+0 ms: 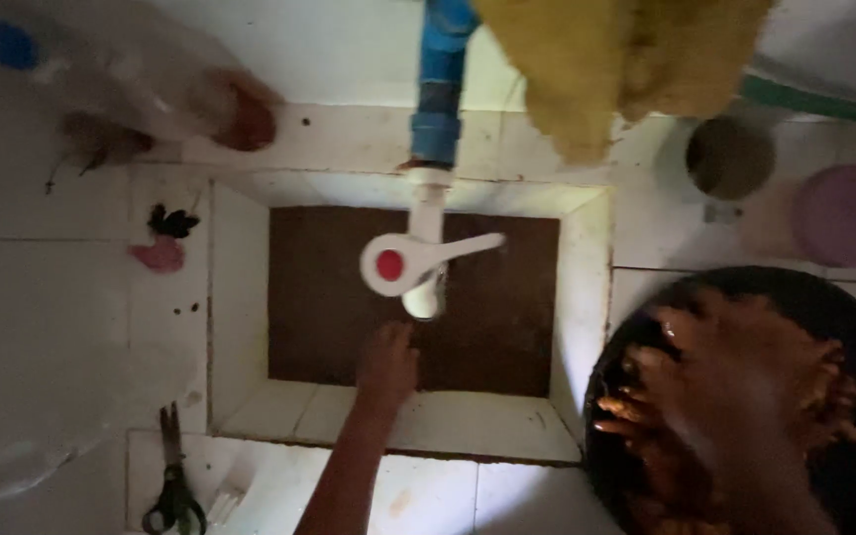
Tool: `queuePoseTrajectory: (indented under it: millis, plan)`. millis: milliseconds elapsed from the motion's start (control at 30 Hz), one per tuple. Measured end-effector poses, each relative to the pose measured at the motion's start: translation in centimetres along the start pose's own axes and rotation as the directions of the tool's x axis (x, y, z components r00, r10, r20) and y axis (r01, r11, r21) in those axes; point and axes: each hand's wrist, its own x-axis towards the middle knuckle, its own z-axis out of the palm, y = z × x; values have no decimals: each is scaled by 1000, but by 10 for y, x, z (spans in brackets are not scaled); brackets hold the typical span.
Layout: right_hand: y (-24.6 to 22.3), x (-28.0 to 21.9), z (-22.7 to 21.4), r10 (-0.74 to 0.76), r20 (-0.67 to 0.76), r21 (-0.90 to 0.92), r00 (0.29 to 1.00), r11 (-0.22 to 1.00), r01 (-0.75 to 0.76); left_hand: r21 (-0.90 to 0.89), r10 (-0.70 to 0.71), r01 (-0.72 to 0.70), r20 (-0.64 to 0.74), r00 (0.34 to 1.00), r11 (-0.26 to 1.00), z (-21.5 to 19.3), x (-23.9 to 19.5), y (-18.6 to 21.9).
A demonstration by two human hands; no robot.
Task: Washing and scrubbing turmeric roots in a sink using hands and a brush
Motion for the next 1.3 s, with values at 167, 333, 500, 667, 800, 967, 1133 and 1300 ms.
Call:
queuePoseTrajectory:
  millis: [167, 333, 500, 667, 800, 967, 1133, 1300]
  plan:
    - [-127, 52, 66, -487, 357, 293, 797, 869, 400, 273, -347, 269, 300, 888, 924, -1, 3, -11]
    - [-186, 45, 210, -402, 535, 326, 743, 910, 257, 307, -367, 250, 427, 827, 918, -25, -9, -24]
    - [-230, 24, 196, -413, 735, 389, 537, 906, 165, 389, -345, 150, 498, 796, 909, -20, -10, -57]
    - [-219, -31, 201, -508, 714, 115, 482, 765, 634, 573, -502, 242, 352, 790, 783, -119, 0, 1]
    - [-210, -34, 204, -498, 767, 182, 405, 774, 607, 285, -443, 348, 424, 790, 893, -103, -3, -47]
    - [-183, -73, 295, -531, 799, 468, 280, 843, 265, 402, -319, 104, 517, 795, 910, -157, -5, -27]
    - [-192, -7, 192, -466, 812, 476, 351, 877, 64, 443, -219, 7, 430, 876, 896, -175, -33, -8]
    - [-203, 31, 137, -381, 797, 500, 469, 852, -157, 545, -265, 6, 398, 879, 838, -159, -72, 13]
